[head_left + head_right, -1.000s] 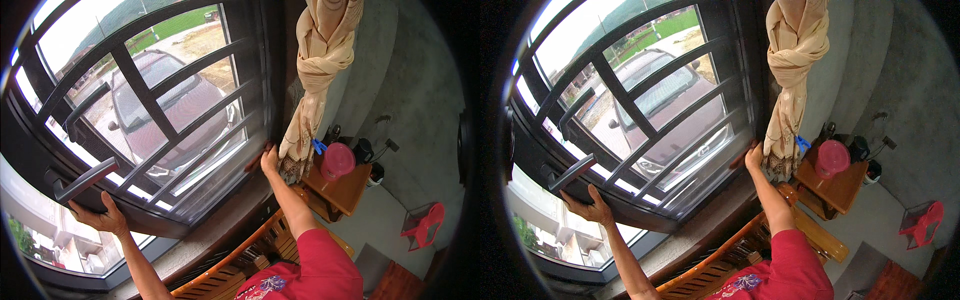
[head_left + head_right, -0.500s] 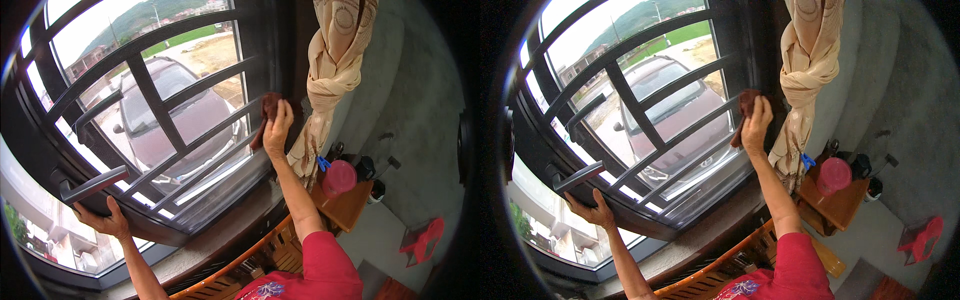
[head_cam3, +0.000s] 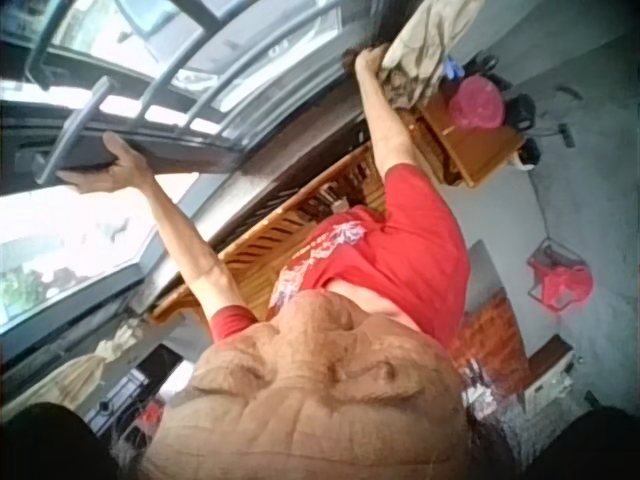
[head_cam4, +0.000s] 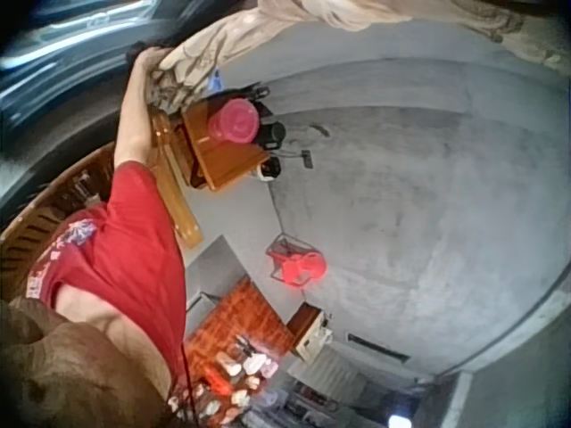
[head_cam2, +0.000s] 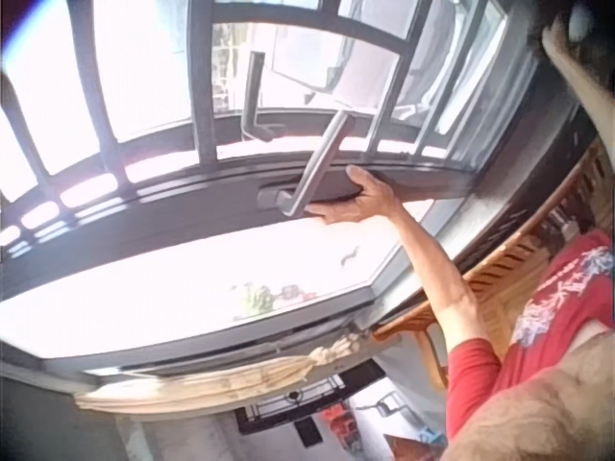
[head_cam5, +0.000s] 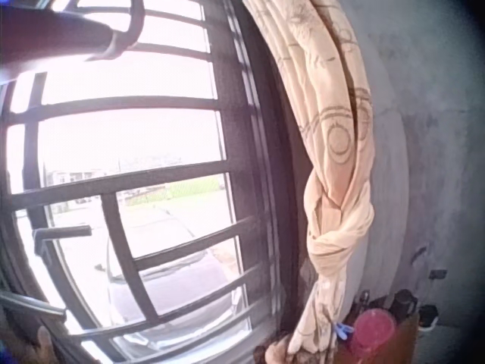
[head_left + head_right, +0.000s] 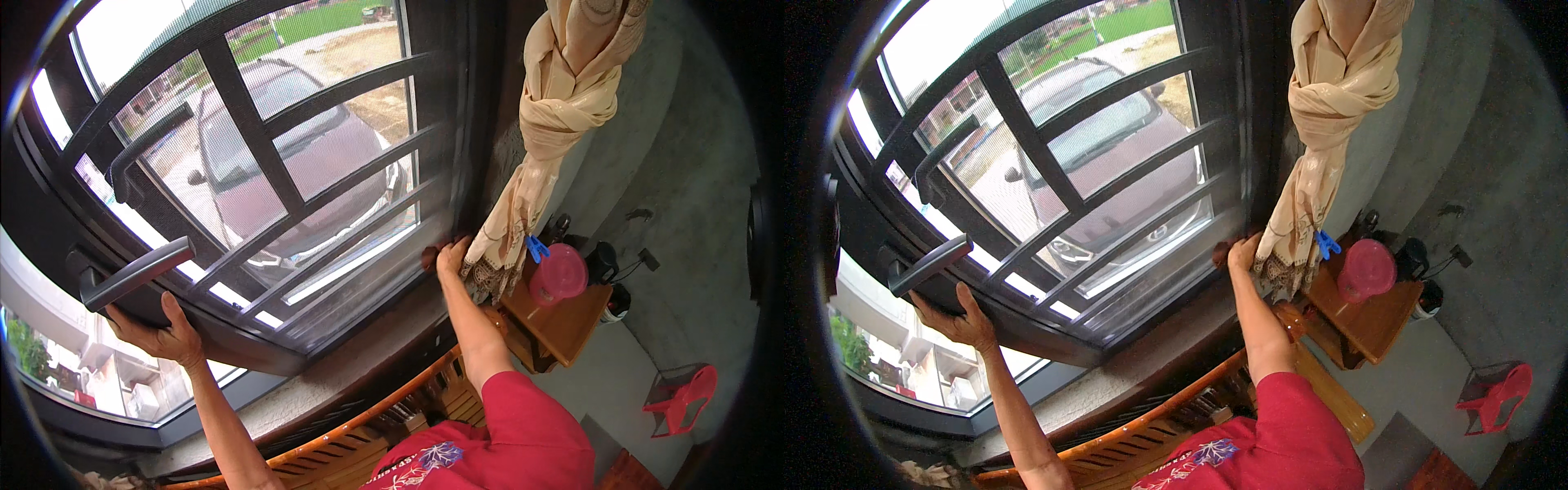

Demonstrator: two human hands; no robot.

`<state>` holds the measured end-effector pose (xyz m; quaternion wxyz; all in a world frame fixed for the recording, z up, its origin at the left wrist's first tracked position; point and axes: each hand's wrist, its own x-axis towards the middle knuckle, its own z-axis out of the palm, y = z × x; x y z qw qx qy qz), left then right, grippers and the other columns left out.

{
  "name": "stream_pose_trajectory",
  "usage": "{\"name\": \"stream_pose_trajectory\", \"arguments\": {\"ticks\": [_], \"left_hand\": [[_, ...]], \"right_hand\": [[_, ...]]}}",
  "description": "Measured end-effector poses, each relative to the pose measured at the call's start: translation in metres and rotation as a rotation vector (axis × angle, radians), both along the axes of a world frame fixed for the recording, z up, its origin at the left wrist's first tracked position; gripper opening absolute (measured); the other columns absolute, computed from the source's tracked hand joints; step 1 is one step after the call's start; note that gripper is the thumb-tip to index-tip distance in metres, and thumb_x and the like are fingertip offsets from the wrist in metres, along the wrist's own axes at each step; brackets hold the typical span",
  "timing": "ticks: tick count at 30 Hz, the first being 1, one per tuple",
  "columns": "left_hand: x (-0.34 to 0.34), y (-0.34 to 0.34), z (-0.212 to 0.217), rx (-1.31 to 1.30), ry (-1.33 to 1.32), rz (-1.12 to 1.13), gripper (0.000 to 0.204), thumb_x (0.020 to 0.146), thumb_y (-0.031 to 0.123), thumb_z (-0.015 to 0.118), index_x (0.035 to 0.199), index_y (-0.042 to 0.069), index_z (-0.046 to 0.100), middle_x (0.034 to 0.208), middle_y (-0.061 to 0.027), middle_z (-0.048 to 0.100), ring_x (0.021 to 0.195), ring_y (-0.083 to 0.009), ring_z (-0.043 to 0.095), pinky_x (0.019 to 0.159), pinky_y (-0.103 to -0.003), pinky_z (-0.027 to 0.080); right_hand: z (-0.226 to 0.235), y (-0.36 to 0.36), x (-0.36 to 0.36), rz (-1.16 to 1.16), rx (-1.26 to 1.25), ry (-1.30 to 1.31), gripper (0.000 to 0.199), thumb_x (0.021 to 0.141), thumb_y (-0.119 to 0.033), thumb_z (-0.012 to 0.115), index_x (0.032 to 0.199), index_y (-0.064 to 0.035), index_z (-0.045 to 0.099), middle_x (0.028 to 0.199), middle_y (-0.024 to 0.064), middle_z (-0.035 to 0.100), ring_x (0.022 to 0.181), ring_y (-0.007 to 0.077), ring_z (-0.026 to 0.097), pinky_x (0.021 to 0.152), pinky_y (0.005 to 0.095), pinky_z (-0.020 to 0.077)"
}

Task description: The person wipes a wooden bench with a cloth, then moves to the window to wipe the frame and screen. The person uses a pink basin to hold water and a brown cloth to clean the surfaces.

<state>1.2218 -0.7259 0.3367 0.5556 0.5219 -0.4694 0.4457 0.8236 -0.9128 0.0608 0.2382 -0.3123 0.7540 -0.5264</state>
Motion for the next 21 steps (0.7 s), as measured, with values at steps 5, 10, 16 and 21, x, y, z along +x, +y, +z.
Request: {"name": "stream_pose_trajectory", "arguments": {"ticks": [5,10,16,21], "left_hand": [[-0.004,-0.005,0.001,-0.004,0.006,-0.037,0.077,0.084,0.046,0.064,0.142,0.007,0.032,0.136,-0.0213,0.034,0.127,-0.0334,0.034,0.104,-0.044,0.03],[0.0,-0.001,0.002,-0.005,-0.002,-0.052,0.077,0.085,0.045,0.063,0.143,0.006,0.031,0.135,-0.0199,0.035,0.127,-0.0325,0.034,0.104,-0.043,0.03],[0.004,0.004,-0.001,0.014,-0.023,-0.003,0.078,0.085,0.044,0.064,0.143,0.006,0.029,0.134,-0.0184,0.035,0.125,-0.0301,0.037,0.104,-0.039,0.032],[-0.005,-0.007,0.001,-0.052,-0.02,-0.153,0.078,0.084,0.041,0.067,0.142,0.003,0.03,0.132,-0.0187,0.037,0.122,-0.0289,0.04,0.101,-0.038,0.036]], "right_hand": [[-0.061,0.038,0.05,0.027,0.012,0.007,0.06,0.08,-0.005,0.048,0.136,0.0055,0.028,0.125,0.0381,0.035,0.118,0.0491,0.038,0.102,0.051,0.0299],[-0.061,0.024,0.02,-0.004,-0.133,0.081,0.059,0.081,-0.009,0.046,0.136,0.006,0.031,0.137,0.0323,0.034,0.125,0.0443,0.036,0.106,0.0445,0.0285],[0.002,0.0,-0.014,0.07,0.225,-0.179,0.061,0.088,-0.012,0.041,0.144,0.0011,0.02,0.147,0.0246,0.024,0.135,0.0368,0.026,0.112,0.0403,0.0236],[-0.041,0.003,0.017,-0.043,0.113,-0.264,0.071,0.084,-0.01,0.045,0.145,-0.0023,0.011,0.132,0.0292,0.034,0.116,0.0423,0.043,0.095,0.0485,0.0397]]}}
